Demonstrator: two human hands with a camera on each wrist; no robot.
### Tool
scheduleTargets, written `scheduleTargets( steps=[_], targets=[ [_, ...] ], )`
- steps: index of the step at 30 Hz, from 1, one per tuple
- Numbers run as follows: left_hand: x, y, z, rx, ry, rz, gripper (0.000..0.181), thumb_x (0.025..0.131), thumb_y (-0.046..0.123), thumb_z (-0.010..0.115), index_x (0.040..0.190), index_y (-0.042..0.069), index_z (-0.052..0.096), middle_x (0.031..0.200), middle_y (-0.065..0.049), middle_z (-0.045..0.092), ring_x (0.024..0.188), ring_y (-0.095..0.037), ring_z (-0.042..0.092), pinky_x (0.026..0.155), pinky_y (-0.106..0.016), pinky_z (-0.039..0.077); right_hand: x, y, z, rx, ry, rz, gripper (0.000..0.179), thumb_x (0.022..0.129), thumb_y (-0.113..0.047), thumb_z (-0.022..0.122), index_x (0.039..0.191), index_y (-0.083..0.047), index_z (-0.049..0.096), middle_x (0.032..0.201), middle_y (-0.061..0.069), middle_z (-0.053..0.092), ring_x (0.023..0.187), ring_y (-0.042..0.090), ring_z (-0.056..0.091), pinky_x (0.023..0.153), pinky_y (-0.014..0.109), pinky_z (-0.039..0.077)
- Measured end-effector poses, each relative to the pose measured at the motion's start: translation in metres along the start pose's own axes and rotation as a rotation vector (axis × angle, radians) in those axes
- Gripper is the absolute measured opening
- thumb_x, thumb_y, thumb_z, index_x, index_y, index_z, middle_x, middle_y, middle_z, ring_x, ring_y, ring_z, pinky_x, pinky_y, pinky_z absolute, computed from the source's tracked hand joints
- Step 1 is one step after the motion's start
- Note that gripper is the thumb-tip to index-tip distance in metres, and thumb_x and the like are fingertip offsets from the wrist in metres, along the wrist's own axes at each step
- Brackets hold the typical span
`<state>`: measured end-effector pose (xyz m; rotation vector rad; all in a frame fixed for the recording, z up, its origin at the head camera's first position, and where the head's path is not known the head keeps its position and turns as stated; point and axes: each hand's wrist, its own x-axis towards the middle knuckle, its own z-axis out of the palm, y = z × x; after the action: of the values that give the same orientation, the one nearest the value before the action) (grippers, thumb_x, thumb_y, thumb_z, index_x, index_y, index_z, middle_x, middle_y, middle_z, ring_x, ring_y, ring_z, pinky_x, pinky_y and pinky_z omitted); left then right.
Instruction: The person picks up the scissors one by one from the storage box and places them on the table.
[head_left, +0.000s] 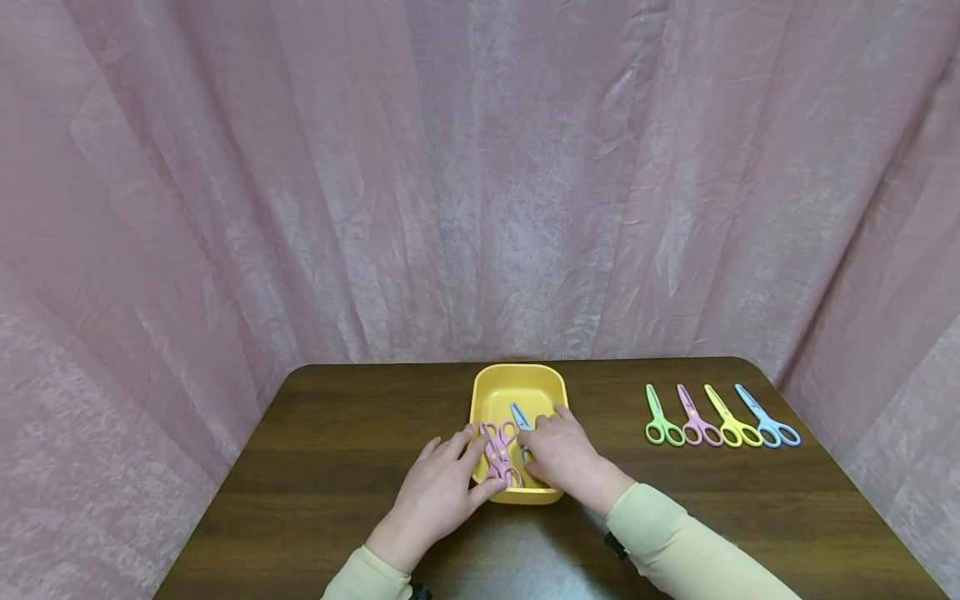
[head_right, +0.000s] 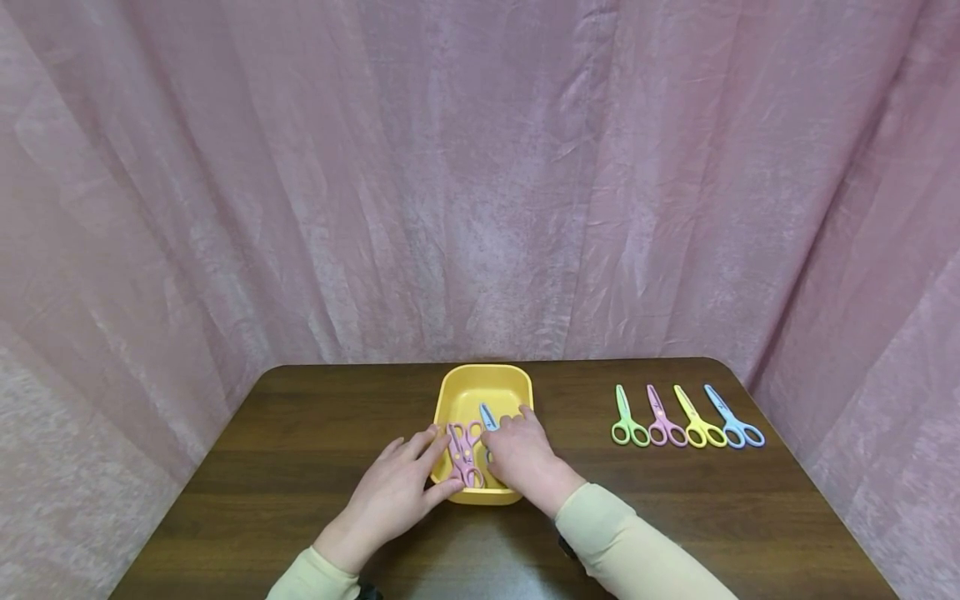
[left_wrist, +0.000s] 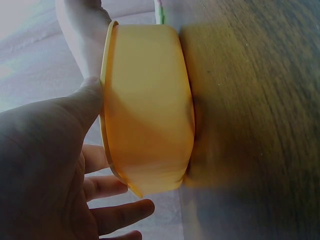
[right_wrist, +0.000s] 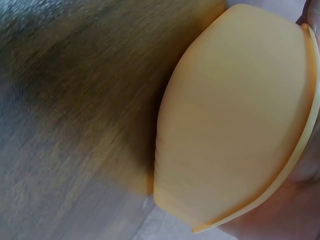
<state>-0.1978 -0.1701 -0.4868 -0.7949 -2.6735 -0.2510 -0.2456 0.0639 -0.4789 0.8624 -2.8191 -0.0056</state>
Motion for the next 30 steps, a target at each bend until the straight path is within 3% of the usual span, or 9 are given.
scheduleTargets(
  steps=[8,20,30],
  targets=[
    [-0.001,0.000,0.001,0.005,0.003,-0.001,0.071,0.104,0.063,0.068,0.148,0.008,0.070,0.148,-0.015,0.065,0.123,-0.035,0.072,0.112,-0.060,0.051,-0.002,0.000,-0.001,-0.040,0.048,-0.011,0.034,0.081,-0.030,0.094,0.108,-0.015,0.082,0.080,0.008,0.064,0.076,0.029,0.061,0.093,0.050,0.049],
    [0.000,0.000,-0.001,-0.016,0.000,-0.004,0.071,0.104,0.061,0.070,0.148,0.006,0.069,0.149,-0.017,0.065,0.122,-0.036,0.072,0.112,-0.061,0.051,-0.006,0.002,-0.006,-0.016,0.219,-0.065,0.036,0.077,-0.028,0.094,0.107,-0.013,0.080,0.085,0.006,0.067,0.079,0.028,0.062,0.095,0.051,0.053],
    [-0.001,0.001,-0.002,-0.028,0.005,0.002,0.072,0.103,0.061,0.070,0.149,0.005,0.069,0.149,-0.018,0.065,0.121,-0.038,0.072,0.112,-0.063,0.051,-0.021,0.004,-0.017,0.029,0.322,-0.081,0.037,0.076,-0.025,0.095,0.109,-0.013,0.082,0.088,0.003,0.068,0.082,0.027,0.063,0.101,0.055,0.054]
  ],
)
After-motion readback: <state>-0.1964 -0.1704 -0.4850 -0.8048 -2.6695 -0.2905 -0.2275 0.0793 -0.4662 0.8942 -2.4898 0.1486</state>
